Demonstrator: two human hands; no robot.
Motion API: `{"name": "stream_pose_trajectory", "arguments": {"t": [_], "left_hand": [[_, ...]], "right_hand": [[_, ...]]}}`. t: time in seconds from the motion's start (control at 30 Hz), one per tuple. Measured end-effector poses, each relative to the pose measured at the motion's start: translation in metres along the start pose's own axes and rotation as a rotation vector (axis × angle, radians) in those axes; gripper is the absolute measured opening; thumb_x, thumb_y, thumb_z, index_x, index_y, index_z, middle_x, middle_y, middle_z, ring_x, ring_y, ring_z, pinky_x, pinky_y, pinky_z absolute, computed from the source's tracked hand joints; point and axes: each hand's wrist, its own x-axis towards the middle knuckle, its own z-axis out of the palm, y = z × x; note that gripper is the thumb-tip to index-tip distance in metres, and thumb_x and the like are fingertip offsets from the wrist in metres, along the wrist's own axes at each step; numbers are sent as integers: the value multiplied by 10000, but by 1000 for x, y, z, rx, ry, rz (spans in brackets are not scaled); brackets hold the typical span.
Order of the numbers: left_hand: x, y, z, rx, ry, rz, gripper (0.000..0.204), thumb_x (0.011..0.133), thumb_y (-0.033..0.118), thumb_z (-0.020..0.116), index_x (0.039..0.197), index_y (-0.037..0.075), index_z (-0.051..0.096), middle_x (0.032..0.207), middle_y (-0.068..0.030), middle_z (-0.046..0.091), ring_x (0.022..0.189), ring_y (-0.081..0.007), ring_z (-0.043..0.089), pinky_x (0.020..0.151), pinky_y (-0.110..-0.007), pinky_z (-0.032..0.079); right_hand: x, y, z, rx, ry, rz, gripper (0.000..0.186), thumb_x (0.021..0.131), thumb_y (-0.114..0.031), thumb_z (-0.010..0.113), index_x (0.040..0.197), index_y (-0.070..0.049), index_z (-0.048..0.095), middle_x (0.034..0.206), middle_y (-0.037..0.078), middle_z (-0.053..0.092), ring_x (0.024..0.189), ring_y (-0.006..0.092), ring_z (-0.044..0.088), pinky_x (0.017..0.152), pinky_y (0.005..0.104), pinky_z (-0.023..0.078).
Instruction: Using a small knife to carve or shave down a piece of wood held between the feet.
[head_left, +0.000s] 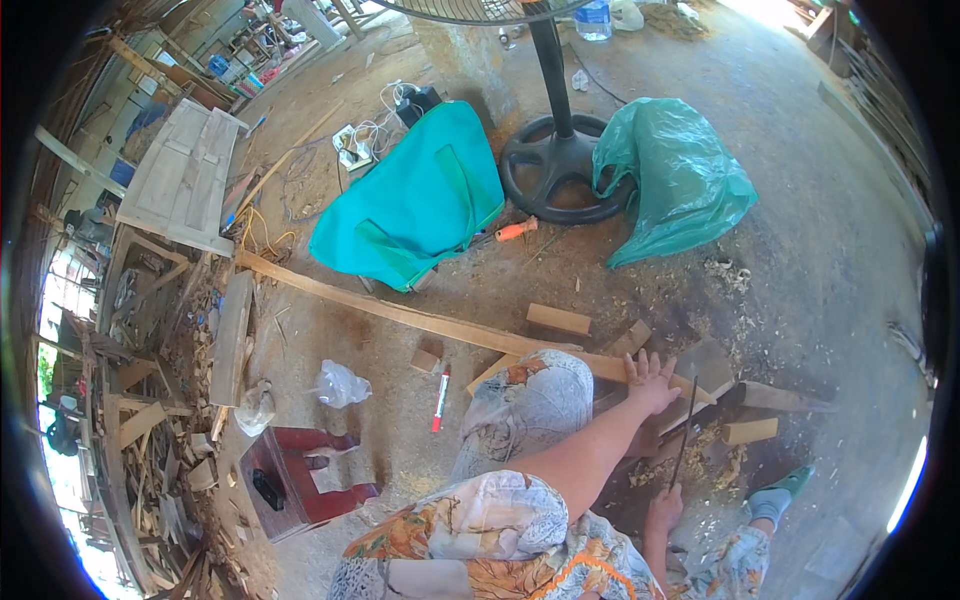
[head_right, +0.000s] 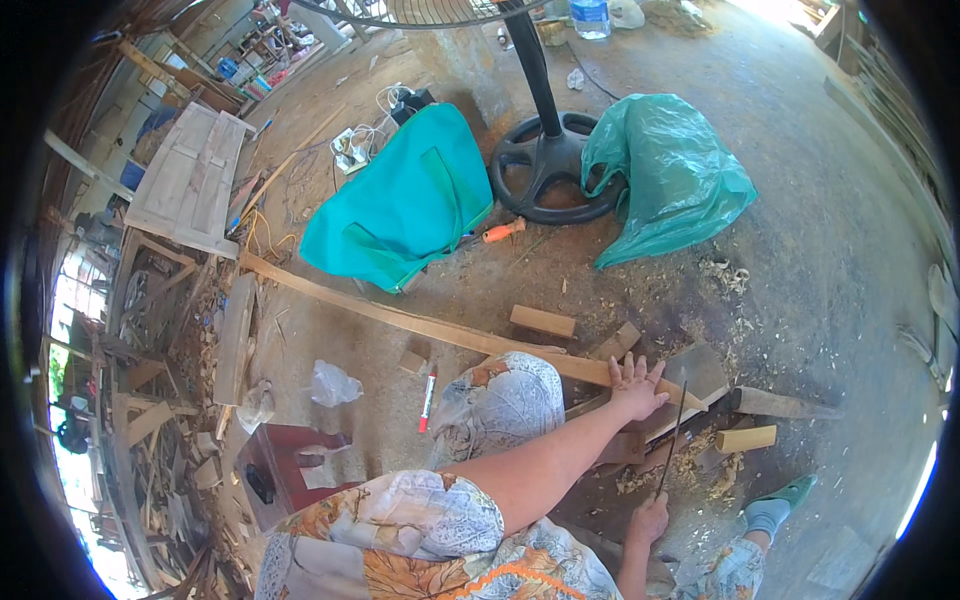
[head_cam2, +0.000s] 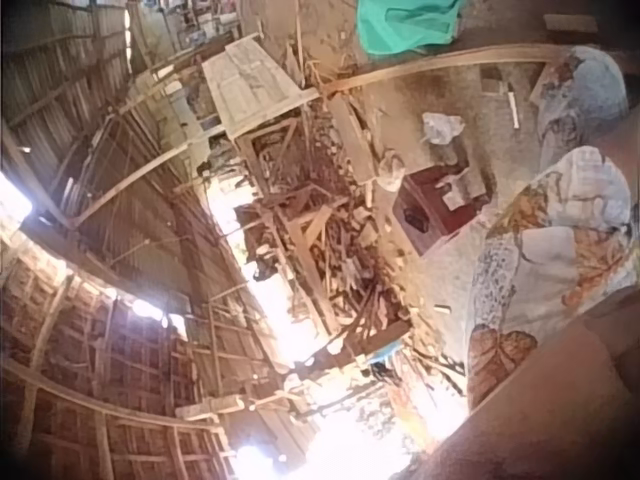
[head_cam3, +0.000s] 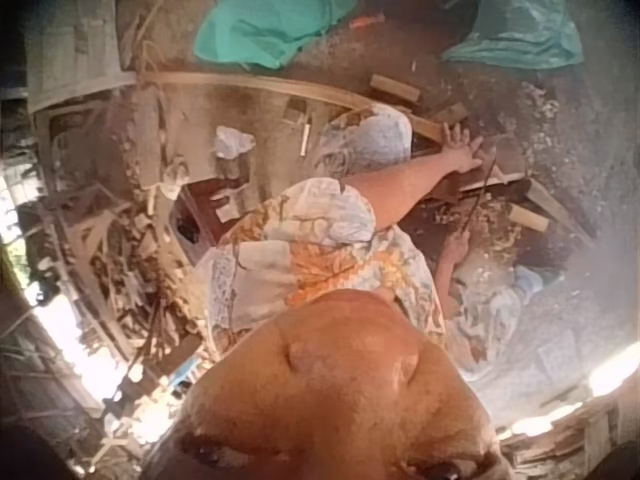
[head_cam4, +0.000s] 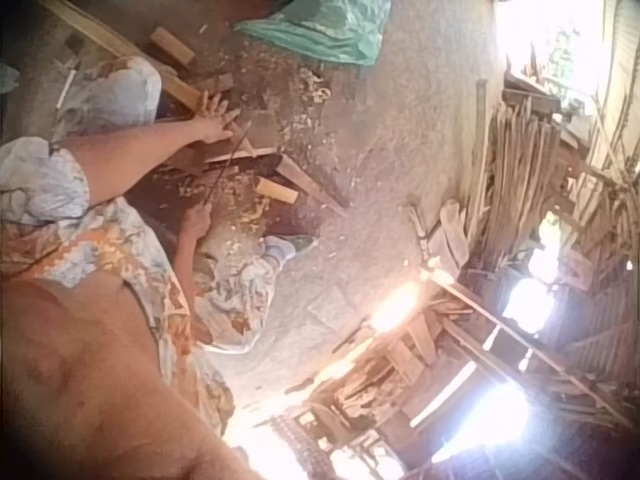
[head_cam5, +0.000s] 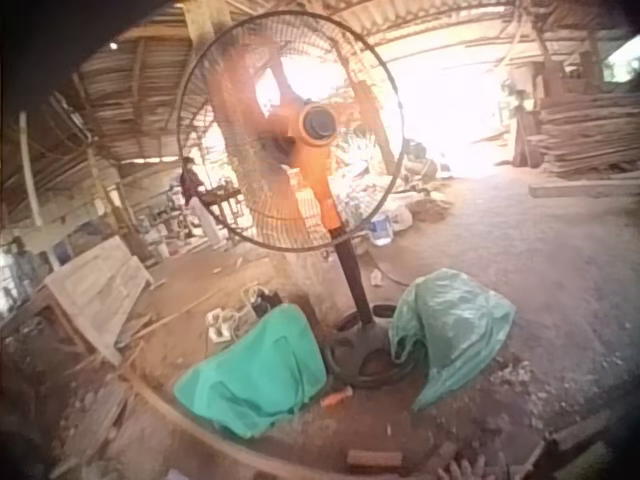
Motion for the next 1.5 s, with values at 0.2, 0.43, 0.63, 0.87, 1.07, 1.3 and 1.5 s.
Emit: {"name": "stream_pose_trajectory", "arguments": {"t": [0.2, 0.43, 0.63, 0.87, 1.07, 1.3, 1.5], "left_hand": [[-4, 4, -1, 12, -34, 1, 693, 881, 509, 399, 1455, 217, 142, 1508, -139, 109, 1387, -364, -13, 1038, -612, -101], [6, 4, -2, 134, 29, 26, 699, 878, 508, 374, 1448, 158, 172, 1484, -181, 175, 1370, -409, 87, 1049, -629, -5], [20, 0, 8, 159, -13, 10, 696, 884, 550, 363, 1454, 232, 122, 1491, -168, 146, 1380, -379, 54, 1045, -620, -54], [16, 5, 12, 133, -54, -8, 706, 888, 529, 389, 1459, 231, 99, 1504, -147, 113, 1385, -368, 10, 1044, -605, -96], [18, 4, 16, 157, -17, -8, 683, 891, 535, 383, 1451, 234, 134, 1490, -159, 145, 1378, -376, 44, 1040, -617, -77], [22, 0, 14, 167, -16, 1, 694, 890, 554, 365, 1455, 240, 113, 1491, -156, 143, 1377, -380, 46, 1041, -618, -72], [23, 0, 17, 158, -23, 4, 701, 889, 562, 360, 1456, 240, 102, 1491, -158, 140, 1376, -386, 39, 1035, -623, -80]], "right_hand": [[52, -16, 3, 63, 62, -99, 250, 881, -223, 457, 903, 9, 547, 802, 282, 582, 798, 456, 557, 703, 524, 418], [-4, 3, 0, -9, -63, 49, 177, 855, -190, 458, 921, -62, 562, 796, 251, 609, 745, 416, 603, 655, 525, 463], [60, -41, 1, 23, 1, -1, 169, 867, -207, 458, 914, -61, 529, 782, 242, 616, 758, 423, 601, 676, 523, 461], [-8, -11, -2, 16, -50, 83, 108, 828, -156, 486, 907, -83, 500, 742, 231, 616, 750, 408, 614, 648, 504, 475], [-1, -16, 19, -12, -155, 22, 158, 867, -230, 463, 896, -76, 485, 748, 229, 619, 746, 407, 617, 660, 517, 471], [-2, -8, 4, 123, -63, 33, 197, 887, -269, 474, 904, -73, 473, 760, 218, 622, 727, 416, 608, 648, 518, 465], [3, -7, -5, 100, -28, -12, 190, 903, -273, 463, 933, -86, 450, 730, 235, 604, 710, 434, 591, 616, 538, 446]]}}
